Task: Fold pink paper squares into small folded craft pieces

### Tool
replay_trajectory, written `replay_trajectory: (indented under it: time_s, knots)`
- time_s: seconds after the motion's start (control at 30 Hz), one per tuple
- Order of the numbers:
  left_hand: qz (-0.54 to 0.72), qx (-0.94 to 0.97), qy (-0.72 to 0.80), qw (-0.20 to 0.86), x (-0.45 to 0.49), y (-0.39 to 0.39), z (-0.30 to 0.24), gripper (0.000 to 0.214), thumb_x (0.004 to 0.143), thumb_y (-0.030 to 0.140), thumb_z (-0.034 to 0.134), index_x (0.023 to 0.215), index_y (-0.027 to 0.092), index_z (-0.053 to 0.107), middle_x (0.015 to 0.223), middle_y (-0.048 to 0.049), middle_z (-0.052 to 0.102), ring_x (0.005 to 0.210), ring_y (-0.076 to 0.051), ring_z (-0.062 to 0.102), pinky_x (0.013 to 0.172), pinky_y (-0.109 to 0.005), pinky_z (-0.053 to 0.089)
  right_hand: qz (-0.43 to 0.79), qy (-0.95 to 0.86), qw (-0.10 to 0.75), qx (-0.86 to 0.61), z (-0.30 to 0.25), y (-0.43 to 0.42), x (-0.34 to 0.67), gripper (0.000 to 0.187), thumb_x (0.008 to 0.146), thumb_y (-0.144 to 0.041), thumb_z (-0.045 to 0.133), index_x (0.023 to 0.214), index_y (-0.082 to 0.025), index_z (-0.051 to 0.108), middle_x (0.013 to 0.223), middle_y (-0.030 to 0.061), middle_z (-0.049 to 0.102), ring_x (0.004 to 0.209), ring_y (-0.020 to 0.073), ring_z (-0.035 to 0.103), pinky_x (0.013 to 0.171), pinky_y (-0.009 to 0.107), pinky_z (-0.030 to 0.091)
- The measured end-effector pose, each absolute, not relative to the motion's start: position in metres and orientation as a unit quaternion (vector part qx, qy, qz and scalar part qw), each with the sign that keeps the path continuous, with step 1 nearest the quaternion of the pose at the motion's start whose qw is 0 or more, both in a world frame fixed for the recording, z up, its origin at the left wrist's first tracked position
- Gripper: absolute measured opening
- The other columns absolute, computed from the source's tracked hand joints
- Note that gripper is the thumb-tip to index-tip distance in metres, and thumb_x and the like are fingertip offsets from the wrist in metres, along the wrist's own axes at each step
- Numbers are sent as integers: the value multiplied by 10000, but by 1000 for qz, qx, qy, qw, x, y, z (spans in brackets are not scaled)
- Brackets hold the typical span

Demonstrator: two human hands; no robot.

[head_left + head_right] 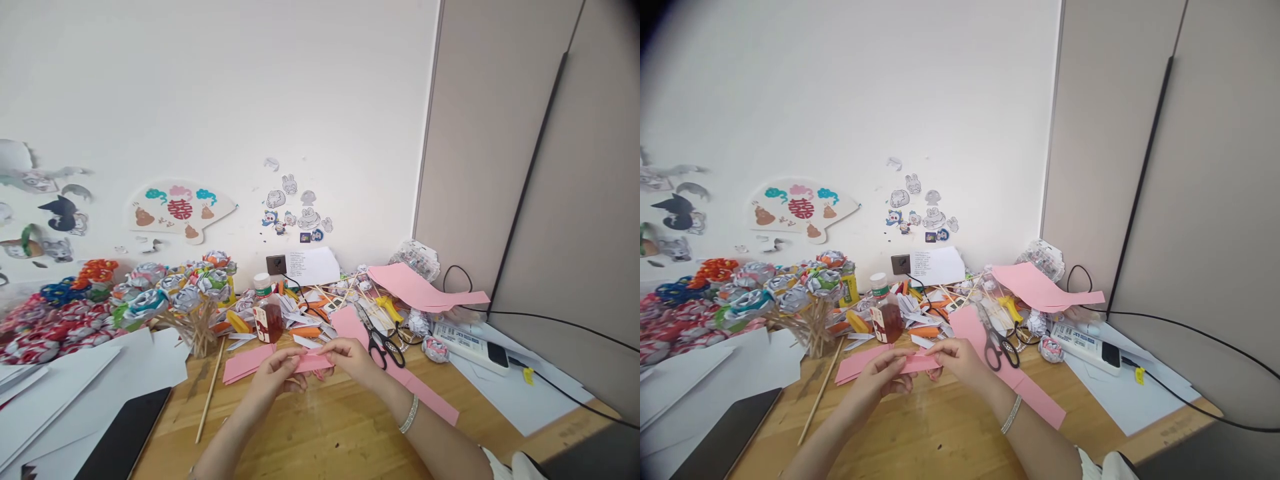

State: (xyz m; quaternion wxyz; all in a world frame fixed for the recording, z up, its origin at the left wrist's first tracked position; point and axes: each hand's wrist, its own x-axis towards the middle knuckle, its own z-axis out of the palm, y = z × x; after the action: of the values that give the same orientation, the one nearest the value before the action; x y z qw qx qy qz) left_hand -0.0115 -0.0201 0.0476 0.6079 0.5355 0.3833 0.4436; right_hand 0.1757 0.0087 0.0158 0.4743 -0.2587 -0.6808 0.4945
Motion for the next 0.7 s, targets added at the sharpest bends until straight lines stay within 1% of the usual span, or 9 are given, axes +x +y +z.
replay_trajectory:
  time_s: [0.1,0.17,0.23,0.3,0.37,0.43,0.5,0.57,0.7]
  knots:
    - [441,535,403,598,-10,-20,46,323,670,428,603,830,149,571,586,9,629,498,-129,588,513,-244,467,454,-710,466,-270,16,7,176,247,776,-328,530,907,-150,641,696,33,626,585,133,592,605,276,471]
    - [424,536,420,597,-10,-17,44,322,667,447,596,784,149,559,559,18,620,479,-127,581,494,-238,460,421,-738,450,-277,16,6,177,249,796,-317,498,917,-156,644,769,50,640,599,132,597,604,269,473]
    - [402,537,433,602,-11,-14,41,330,651,453,607,762,148,548,536,23,614,471,-128,579,482,-236,455,361,-772,434,-290,16,6,177,247,812,-292,469,921,-166,651,822,59,651,633,136,602,616,260,468]
    - [386,539,437,608,-12,-12,39,336,634,451,619,756,149,540,531,23,617,473,-132,583,482,-238,457,289,-802,427,-302,17,5,178,240,816,-259,456,914,-180,660,817,57,664,681,144,601,649,255,457]
    - [381,541,439,607,-13,-11,38,340,616,447,634,747,152,530,530,23,621,483,-132,586,488,-239,462,242,-816,424,-309,18,4,178,238,816,-233,449,903,-191,667,802,50,671,708,148,594,663,247,446]
    - [381,545,443,601,-13,-10,37,353,593,445,651,753,156,526,536,25,623,496,-131,588,499,-242,469,241,-819,416,-315,21,2,177,244,818,-231,443,932,-194,656,847,50,666,722,146,588,646,233,442]
    - [381,550,448,593,-13,-10,37,374,574,450,662,764,159,523,551,28,625,510,-131,594,515,-249,478,266,-817,400,-320,23,0,177,260,822,-264,445,995,-195,626,913,53,652,739,146,584,622,220,438]
    - [377,557,450,588,-13,-10,36,386,569,462,659,770,163,520,566,28,626,517,-135,602,528,-259,484,281,-813,388,-329,25,-3,177,277,825,-309,447,1009,-189,616,910,52,649,742,148,579,619,218,430]
    - [373,564,466,571,-12,-8,33,382,565,465,649,764,169,511,551,30,614,516,-142,604,531,-266,484,294,-800,383,-357,22,-2,176,290,830,-330,428,819,-159,662,724,34,647,646,140,560,593,222,404]
